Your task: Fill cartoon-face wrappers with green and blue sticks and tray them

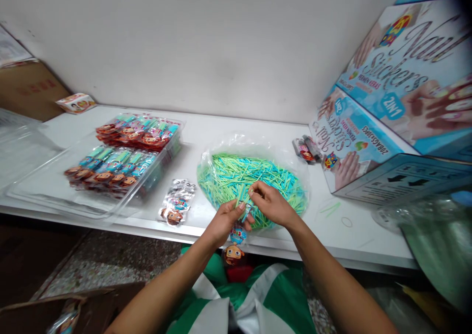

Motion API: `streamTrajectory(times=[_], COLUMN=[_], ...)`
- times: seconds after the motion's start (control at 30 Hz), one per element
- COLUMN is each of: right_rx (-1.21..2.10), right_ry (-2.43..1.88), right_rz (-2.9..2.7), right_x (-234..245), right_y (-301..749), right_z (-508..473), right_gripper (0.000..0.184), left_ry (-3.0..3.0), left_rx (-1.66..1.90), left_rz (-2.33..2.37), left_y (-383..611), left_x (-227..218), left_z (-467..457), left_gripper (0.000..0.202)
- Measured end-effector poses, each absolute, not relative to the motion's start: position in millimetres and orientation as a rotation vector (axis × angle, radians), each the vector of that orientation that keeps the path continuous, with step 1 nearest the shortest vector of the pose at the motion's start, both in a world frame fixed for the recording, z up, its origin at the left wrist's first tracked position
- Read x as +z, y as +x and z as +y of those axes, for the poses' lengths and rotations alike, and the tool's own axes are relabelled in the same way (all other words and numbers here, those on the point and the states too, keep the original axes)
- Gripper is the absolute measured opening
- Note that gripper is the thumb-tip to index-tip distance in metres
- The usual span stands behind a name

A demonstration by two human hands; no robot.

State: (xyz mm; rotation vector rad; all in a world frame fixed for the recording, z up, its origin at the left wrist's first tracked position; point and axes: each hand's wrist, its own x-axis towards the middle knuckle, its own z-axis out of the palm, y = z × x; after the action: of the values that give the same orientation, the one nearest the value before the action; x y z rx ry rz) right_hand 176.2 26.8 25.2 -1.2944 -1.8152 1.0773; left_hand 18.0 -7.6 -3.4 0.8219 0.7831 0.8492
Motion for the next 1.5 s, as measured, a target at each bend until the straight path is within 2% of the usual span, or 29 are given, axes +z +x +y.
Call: streamTrajectory(times=[0.07, 0.17, 0.23, 0.7, 0.9, 1.27, 1.5], right_rx=[1.041, 1.139, 1.193, 1.086, 1.213, 1.17, 0.941], right_ry=[-1.327, -1.286, -1.252, -1.26, -1.196, -1.202, -1.325], right_rz=[-1.79, -1.706, -1.691, -1.771, -1.665, -1.768, -1.939], right_x=[24.3, 23.2, 23.7, 25.8, 26.3, 32.0, 35.8], right_y=[175.4, 173.6, 172.5, 173.6, 172.4, 172.0, 174.5], right_z=[25.7, 24.5, 24.2, 26.6, 23.2, 23.4, 21.1], right_gripper=[0.006, 0.021, 0.024, 0.004, 0.024, 0.011, 0.004], left_ry=[0.83, 0.842, 0.845, 0.861, 0.857, 0.879, 0.895], left_rx=[0.859, 0.851, 0.845, 0.794, 0.825, 0.807, 0.793], left_rz=[0.784, 0.785, 0.781, 0.717, 0.724, 0.704, 0.708], left_y=[18.5, 19.3, 19.5, 17.6, 18.0, 16.8, 16.4], left_x=[-3.4, -3.1, -2.8, -2.5, -2.5, -3.5, -2.4], left_z=[-7.5, -7.7, -8.0, -9.1, -8.1, -9.9, -10.1], left_gripper=[0.035, 0.035, 0.035, 0.032, 0.031, 0.029, 0.031])
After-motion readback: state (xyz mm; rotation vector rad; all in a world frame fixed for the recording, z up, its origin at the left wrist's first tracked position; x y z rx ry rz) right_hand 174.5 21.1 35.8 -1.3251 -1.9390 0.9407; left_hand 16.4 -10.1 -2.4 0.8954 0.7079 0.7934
